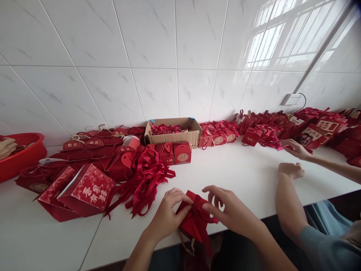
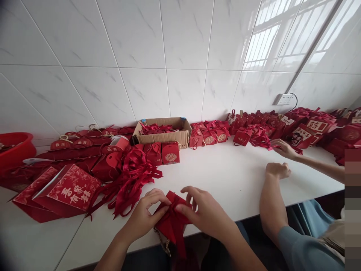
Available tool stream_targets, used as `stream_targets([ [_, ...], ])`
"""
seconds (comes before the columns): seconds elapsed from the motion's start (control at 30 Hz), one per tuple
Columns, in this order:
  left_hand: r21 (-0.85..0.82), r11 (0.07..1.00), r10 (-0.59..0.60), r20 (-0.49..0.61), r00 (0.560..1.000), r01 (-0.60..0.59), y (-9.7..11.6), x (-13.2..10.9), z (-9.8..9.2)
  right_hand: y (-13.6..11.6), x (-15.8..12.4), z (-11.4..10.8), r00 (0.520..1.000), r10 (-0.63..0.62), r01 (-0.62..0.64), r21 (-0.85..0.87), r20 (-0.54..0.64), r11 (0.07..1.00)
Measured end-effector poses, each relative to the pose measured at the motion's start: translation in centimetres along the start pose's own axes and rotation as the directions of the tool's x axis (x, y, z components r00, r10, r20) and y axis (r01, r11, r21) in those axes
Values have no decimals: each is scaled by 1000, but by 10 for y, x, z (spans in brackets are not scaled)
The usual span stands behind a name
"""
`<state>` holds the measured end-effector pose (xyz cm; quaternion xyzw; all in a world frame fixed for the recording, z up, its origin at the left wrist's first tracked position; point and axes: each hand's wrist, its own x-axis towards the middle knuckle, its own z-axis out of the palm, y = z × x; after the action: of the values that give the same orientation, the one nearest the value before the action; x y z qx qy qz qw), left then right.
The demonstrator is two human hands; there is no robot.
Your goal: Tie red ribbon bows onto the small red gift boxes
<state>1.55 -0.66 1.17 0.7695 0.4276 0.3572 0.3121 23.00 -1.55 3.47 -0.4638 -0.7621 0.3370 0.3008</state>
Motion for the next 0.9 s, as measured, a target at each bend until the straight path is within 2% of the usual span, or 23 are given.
stream_targets([
  [0.1,60,998,21,22,1000,-22,1,2,-4,6,15,4,1000,2,-5,119,19,993],
  [0.23,152,987,45,83,996,-57,6,5,-12,10,25,8,989,-135,122,171,62,978],
  [0.33,218,974,36,128,991,-63,9,9,-21,9,22,4,946,-292,286,58,138,956],
  [0.4,261,963,31,148,989,-69,10,11,-27,10,19,3,919,-339,352,-32,201,935],
  [0.53,301,949,52,161,986,-99,6,14,-36,15,16,7,898,-354,406,-181,263,896],
  [0.73,288,953,50,162,986,-96,3,14,-35,19,14,13,883,-399,461,-293,248,838],
  [0.9,254,967,-38,120,992,6,4,18,-34,22,14,17,852,-425,512,-320,305,797],
])
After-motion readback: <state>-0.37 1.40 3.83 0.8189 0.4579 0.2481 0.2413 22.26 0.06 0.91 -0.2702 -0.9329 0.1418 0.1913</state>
